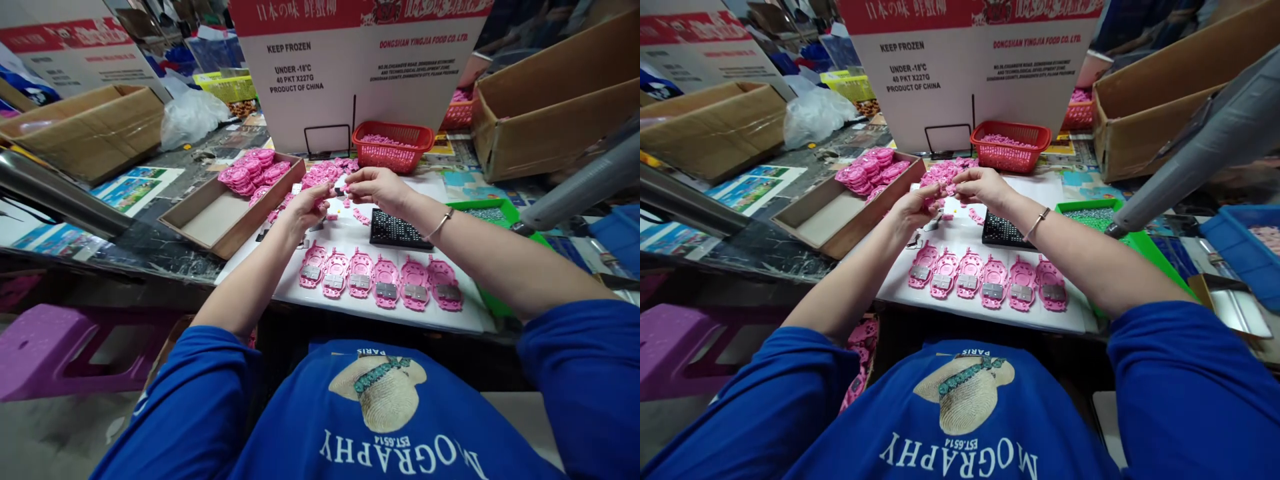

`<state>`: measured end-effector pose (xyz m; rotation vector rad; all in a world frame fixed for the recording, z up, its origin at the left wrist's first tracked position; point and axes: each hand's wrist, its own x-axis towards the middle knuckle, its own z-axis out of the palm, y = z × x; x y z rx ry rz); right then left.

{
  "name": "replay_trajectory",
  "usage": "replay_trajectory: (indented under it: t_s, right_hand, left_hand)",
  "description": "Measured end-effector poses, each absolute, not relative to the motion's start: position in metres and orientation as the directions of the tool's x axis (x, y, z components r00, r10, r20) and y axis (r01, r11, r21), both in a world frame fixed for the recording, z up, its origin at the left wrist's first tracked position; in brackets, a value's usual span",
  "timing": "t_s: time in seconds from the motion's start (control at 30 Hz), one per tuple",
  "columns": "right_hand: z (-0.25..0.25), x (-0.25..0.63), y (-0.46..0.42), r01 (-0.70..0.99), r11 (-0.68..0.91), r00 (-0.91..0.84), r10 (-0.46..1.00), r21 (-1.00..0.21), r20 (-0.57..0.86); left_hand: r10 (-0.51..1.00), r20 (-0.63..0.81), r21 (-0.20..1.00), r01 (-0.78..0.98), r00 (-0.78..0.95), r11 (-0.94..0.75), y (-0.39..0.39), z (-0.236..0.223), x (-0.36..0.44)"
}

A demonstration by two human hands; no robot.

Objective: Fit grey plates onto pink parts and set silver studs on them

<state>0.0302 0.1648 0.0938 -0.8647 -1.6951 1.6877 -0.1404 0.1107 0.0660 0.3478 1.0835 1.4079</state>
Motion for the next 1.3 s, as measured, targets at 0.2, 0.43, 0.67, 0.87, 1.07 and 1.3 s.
replay_trajectory:
  t_s: [0.2,0.43,0.67,0.87,1.07,1.3]
  right_hand:
    - [0.105,0.086,0.129,-0.032,-0.025,-0.628,0.778,-0.999,0.001]
    - [0.089,0.155,0.086,-0.017,-0.091,-0.557,0.828,-0.996,-0.066]
    - [0.079,0.19,0.056,0.033,0.02,-0.475,0.88,-0.999,0.002]
    - [0.07,0.207,0.047,0.08,0.136,-0.422,0.902,-0.987,0.09]
    - [0.065,0.215,0.047,0.161,0.186,-0.407,0.907,-0.969,0.107]
    - [0.066,0.212,0.045,0.214,0.13,-0.415,0.909,-0.968,0.03]
  left_hand:
    - [0.97,-0.241,0.879,-0.43,-0.024,0.207,0.07,0.076,-0.108]
    - [0.963,-0.209,0.906,-0.337,0.169,0.256,0.031,0.067,-0.057]
    - [0.94,-0.188,0.915,-0.297,0.285,0.273,0.014,0.065,-0.012]
    - [0.912,-0.236,0.915,-0.241,0.335,0.325,0.011,0.063,0.004]
    - [0.937,-0.196,0.966,-0.105,0.289,0.234,0.008,0.062,0.014]
    - [0.922,-0.219,0.968,-0.051,0.319,0.247,0.01,0.066,0.02]
